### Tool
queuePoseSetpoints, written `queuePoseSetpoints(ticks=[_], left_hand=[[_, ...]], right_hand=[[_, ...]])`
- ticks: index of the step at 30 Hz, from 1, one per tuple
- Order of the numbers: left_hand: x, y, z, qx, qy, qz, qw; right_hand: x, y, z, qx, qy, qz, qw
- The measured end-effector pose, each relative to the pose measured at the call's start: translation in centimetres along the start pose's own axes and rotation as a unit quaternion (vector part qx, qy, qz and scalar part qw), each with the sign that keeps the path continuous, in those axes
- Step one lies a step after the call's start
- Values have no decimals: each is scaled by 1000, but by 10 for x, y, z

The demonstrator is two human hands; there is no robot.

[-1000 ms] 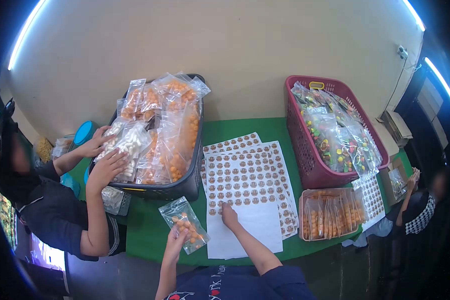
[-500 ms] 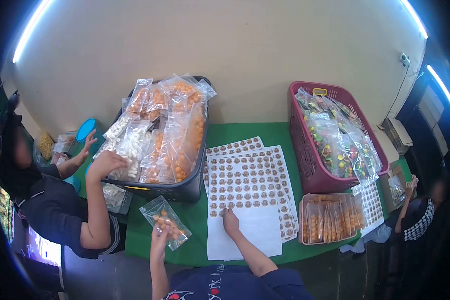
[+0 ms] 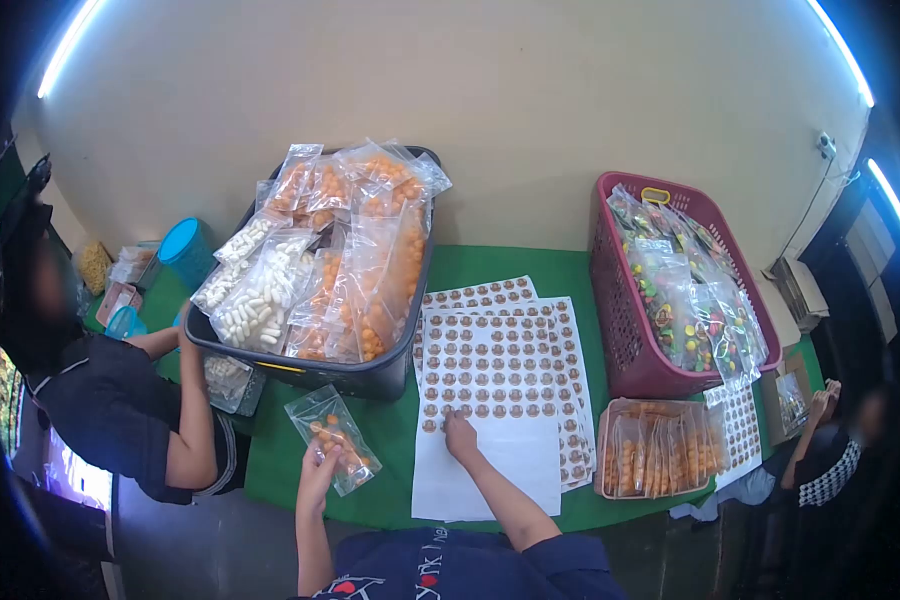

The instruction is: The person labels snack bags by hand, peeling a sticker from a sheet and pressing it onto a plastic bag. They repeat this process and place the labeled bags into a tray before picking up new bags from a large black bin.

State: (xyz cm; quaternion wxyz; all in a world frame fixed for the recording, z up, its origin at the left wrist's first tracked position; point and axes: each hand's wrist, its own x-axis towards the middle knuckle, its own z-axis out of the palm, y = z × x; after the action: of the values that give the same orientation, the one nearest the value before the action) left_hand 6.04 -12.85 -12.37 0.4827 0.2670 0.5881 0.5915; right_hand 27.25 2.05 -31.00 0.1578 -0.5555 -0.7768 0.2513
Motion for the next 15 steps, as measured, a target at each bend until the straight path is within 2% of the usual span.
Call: queuePoseSetpoints(ticks=[3,6,9,12,15], left_hand=[[0,1,1,-7,-2,6,1000],[-1,2,1,-10,-6,14,1000],[-3,1,-2,-6,-4,8,1000],[-3,2,-1,0,6,2,1000],[-3,-1,-2,-14,7,-1,1000]], right_hand=[[-11,-5,4,19,100,-4,995],[-17,-10,4,54,154,2,987],[-13,-7,5,50,142,0,989],[-10,-9,-6,20,64,25,997],[-5,-9,-6,-40,45,26,998]])
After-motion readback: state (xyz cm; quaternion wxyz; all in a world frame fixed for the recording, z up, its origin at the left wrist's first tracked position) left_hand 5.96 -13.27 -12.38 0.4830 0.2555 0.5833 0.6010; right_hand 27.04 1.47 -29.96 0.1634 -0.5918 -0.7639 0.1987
